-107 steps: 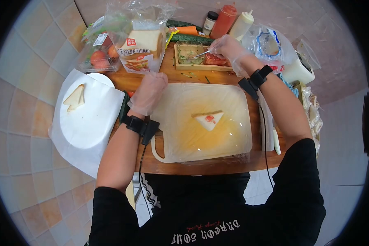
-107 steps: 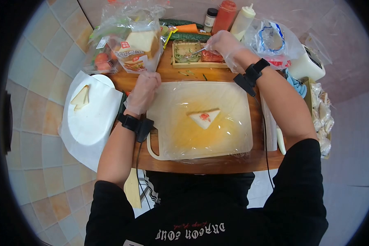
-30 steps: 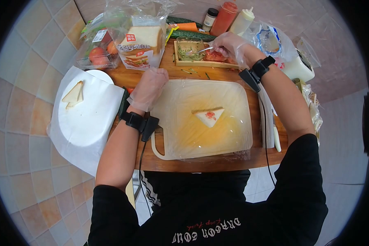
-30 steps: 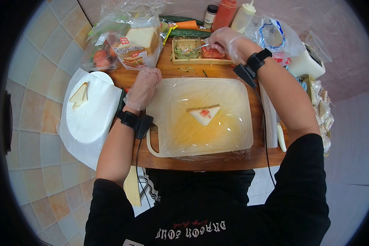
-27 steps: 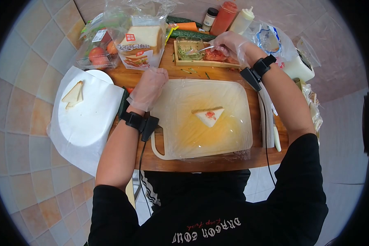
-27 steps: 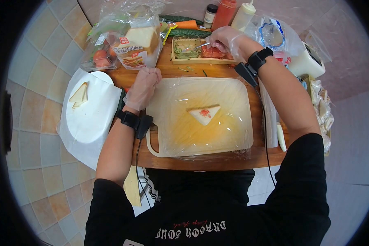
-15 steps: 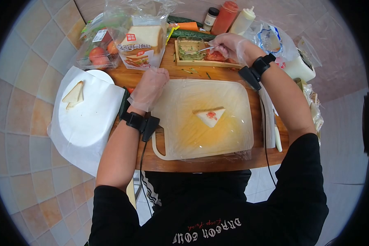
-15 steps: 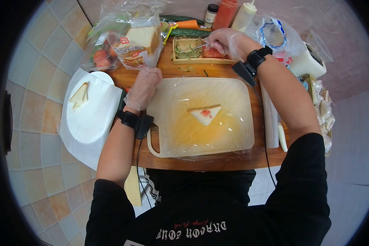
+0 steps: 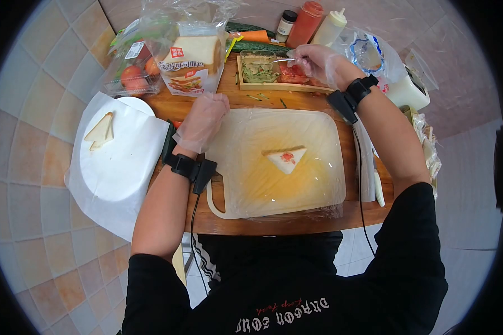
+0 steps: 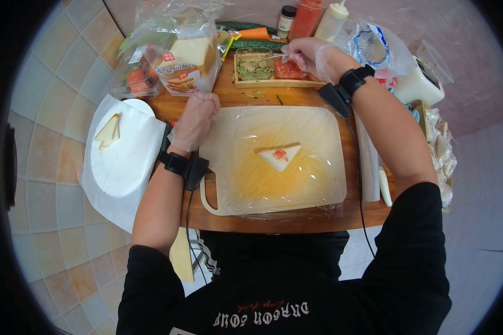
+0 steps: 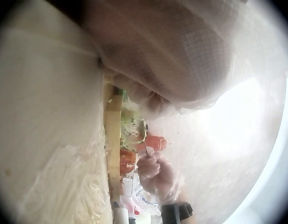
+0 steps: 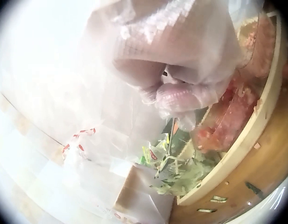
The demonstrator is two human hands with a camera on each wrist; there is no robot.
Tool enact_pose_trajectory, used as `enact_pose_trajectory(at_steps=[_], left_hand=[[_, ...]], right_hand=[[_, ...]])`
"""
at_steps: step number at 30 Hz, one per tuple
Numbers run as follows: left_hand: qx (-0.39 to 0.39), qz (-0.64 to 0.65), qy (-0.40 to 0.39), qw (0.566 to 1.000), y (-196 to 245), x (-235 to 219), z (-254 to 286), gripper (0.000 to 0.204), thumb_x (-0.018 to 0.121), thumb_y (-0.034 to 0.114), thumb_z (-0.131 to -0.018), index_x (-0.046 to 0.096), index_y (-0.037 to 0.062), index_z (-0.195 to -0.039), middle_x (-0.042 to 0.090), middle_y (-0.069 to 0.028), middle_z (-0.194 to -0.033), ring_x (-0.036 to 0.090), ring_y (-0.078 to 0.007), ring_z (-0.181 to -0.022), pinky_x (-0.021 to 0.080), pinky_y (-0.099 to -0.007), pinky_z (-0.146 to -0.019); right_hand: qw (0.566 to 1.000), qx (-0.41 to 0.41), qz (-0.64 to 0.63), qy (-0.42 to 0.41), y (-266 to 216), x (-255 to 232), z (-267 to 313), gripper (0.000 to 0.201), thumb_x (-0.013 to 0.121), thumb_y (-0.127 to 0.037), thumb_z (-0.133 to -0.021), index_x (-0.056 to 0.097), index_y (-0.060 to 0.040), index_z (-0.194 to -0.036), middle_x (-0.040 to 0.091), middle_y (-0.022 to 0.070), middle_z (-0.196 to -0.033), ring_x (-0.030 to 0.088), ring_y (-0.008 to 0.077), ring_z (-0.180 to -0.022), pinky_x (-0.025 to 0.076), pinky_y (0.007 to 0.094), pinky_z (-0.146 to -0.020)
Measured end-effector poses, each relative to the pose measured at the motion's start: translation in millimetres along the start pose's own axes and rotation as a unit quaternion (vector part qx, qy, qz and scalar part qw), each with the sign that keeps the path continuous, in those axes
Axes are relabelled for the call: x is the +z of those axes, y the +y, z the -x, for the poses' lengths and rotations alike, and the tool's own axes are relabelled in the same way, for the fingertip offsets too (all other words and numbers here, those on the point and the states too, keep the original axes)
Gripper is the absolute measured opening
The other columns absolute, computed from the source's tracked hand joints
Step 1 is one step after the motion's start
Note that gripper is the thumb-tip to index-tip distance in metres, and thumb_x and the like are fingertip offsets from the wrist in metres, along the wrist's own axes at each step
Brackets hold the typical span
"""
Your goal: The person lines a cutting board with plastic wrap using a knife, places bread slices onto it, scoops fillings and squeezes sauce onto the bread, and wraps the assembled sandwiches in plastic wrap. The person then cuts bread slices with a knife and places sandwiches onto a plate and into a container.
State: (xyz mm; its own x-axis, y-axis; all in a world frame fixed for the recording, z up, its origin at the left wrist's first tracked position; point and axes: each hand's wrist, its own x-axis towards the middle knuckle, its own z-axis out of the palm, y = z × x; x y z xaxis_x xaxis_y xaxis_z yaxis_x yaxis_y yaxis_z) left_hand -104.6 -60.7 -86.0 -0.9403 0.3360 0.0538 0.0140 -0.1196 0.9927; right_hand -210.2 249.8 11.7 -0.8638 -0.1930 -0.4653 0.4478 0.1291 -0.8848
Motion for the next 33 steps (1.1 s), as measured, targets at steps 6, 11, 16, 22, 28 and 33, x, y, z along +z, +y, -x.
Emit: enact_pose_trajectory(at_steps=[6, 11, 16, 22, 28, 33], left_hand=[[0.046, -0.045, -0.009, 0.998, -4.9, -3.0, -2.6, 0.016, 0.054, 0.005, -0.087, 0.056, 0.0010, -0.071, 0.047, 0.0017, -0.066, 0.042, -0.0086, -0.063, 0.033, -0.0285, -0.055], [0.220, -0.254, -0.007, 0.942, -2.6, -3.9, -1.6, 0.029, 0.043, 0.020, -0.092, 0.054, 0.0013, -0.072, 0.045, -0.0031, -0.068, 0.046, -0.0132, -0.071, 0.037, -0.0307, -0.065], [0.378, -0.377, -0.029, 0.845, -2.7, -12.2, -5.8, 0.010, 0.057, -0.007, -0.070, 0.050, -0.0007, -0.074, 0.054, -0.0149, -0.072, 0.056, -0.0333, -0.069, 0.044, -0.0402, -0.059], [0.265, -0.354, -0.038, 0.896, 0.1, -12.3, -4.5, 0.010, 0.055, -0.010, -0.067, 0.052, -0.0027, -0.074, 0.055, -0.0169, -0.073, 0.053, -0.0325, -0.067, 0.043, -0.0377, -0.059], [0.099, -0.168, -0.002, 0.981, 5.7, -3.6, 1.1, 0.017, 0.050, 0.009, -0.085, 0.055, 0.0003, -0.071, 0.048, -0.0023, -0.066, 0.045, -0.0134, -0.065, 0.035, -0.0306, -0.057], [0.090, -0.162, 0.019, 0.983, 10.4, 2.4, 4.6, 0.026, 0.047, 0.017, -0.089, 0.057, 0.0015, -0.071, 0.048, 0.0010, -0.067, 0.042, -0.0090, -0.069, 0.034, -0.0272, -0.063]], right_hand=[[0.995, -0.063, -0.057, 0.060, -7.3, 1.4, 33.7, 0.013, 0.062, -0.008, -0.098, 0.065, 0.0026, -0.105, 0.059, 0.0008, -0.077, 0.046, 0.0023, -0.056, 0.038, 0.0152, -0.048], [0.998, -0.056, -0.023, 0.010, 11.0, 6.1, 90.5, 0.015, 0.065, -0.012, -0.099, 0.069, 0.0012, -0.104, 0.057, -0.0037, -0.072, 0.047, 0.0019, -0.058, 0.037, 0.0157, -0.048], [0.997, -0.057, 0.049, 0.010, 70.7, 6.2, 143.8, 0.017, 0.060, -0.007, -0.093, 0.065, -0.0024, -0.078, 0.056, -0.0019, -0.071, 0.049, 0.0042, -0.064, 0.037, 0.0200, -0.056], [0.991, -0.051, 0.104, 0.065, 107.7, 19.2, 179.4, 0.015, 0.066, -0.011, -0.087, 0.067, 0.0008, -0.079, 0.057, 0.0007, -0.070, 0.053, 0.0082, -0.065, 0.042, 0.0254, -0.059], [0.987, -0.076, 0.070, 0.125, 124.9, 23.5, 187.0, 0.014, 0.072, -0.010, -0.091, 0.072, 0.0045, -0.094, 0.062, 0.0006, -0.072, 0.055, 0.0080, -0.062, 0.043, 0.0238, -0.057], [0.975, -0.128, 0.146, 0.110, 130.3, 25.5, 194.5, 0.012, 0.069, -0.005, -0.091, 0.070, 0.0043, -0.099, 0.064, 0.0009, -0.080, 0.055, 0.0063, -0.066, 0.044, 0.0236, -0.061]])
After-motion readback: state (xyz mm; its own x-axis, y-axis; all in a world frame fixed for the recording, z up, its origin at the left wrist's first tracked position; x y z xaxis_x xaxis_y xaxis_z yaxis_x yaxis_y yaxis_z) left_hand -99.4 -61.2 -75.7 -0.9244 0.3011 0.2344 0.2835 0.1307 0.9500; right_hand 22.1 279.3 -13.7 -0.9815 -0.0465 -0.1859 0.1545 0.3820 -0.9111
